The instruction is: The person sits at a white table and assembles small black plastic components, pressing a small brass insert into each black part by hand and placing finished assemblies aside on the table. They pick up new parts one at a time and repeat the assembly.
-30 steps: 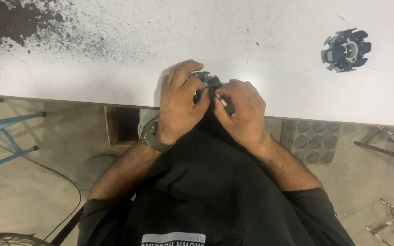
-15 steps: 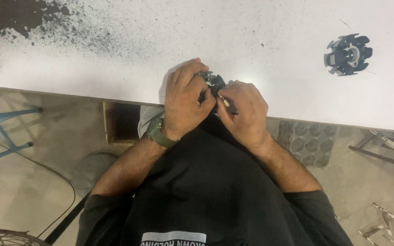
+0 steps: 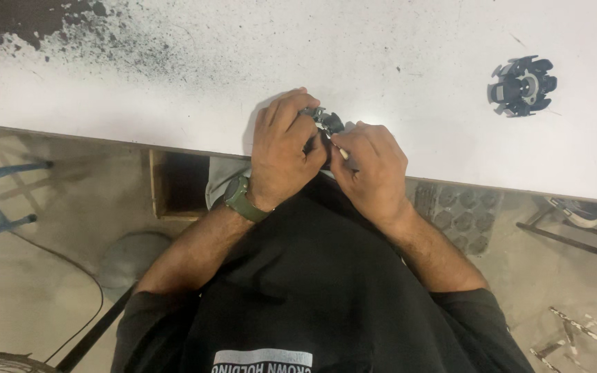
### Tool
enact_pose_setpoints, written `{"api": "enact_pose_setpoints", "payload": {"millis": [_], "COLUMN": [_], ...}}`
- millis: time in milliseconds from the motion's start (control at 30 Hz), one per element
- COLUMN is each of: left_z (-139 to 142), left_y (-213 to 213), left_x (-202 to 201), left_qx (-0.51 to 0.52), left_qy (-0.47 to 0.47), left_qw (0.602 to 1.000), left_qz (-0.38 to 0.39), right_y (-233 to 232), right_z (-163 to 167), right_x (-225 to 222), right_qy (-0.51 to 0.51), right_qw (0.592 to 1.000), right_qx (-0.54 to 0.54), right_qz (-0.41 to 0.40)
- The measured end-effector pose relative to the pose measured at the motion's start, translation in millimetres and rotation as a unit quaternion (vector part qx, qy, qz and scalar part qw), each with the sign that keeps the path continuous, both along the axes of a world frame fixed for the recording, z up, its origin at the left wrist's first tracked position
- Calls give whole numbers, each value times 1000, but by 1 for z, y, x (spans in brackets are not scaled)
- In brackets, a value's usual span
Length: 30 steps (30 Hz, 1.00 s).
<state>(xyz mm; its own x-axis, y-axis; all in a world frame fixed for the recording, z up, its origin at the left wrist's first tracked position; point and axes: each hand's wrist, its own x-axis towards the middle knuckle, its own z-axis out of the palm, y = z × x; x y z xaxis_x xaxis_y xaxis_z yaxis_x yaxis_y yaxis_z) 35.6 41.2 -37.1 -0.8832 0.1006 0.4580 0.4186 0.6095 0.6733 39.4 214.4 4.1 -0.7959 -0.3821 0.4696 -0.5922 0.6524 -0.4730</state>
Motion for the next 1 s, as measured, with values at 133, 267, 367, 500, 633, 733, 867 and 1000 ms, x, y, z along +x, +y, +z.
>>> {"api": "enact_pose_setpoints", "payload": {"millis": [133, 267, 367, 500, 633, 733, 867, 1000], "left_z": [13, 25, 28, 30, 33, 36, 39, 41], "left_y": [-6, -17, -20, -19, -21, -25, -24, -18], "left_x": [1, -1, -6, -11, -15, -19, -19, -14], "left_qx": [37, -18, -99, -134, -139, -148, -194, -121], "left_qy": [-19, 4, 12, 28, 27, 20, 38, -70], "left_qw": [999, 1000, 995, 990, 988, 986, 970, 983], "left_qz": [-10, -21, -31, -39, -57, -76, -141, -122], "right_y": [4, 5, 3, 5, 8, 9, 12, 14], "right_z": [0, -7, -14, -17, -15, -13, -14, -17], "right_x": [0, 1, 0, -3, -3, -4, -9, -16], "right_qy": [-11, 2, -7, -14, -30, -32, -40, -10], "right_qw": [1000, 997, 996, 995, 994, 993, 994, 999], "right_qx": [-12, -73, -81, -95, -103, -109, -99, -40], "right_qz": [5, -12, -24, -24, -16, -13, -7, -1]}}
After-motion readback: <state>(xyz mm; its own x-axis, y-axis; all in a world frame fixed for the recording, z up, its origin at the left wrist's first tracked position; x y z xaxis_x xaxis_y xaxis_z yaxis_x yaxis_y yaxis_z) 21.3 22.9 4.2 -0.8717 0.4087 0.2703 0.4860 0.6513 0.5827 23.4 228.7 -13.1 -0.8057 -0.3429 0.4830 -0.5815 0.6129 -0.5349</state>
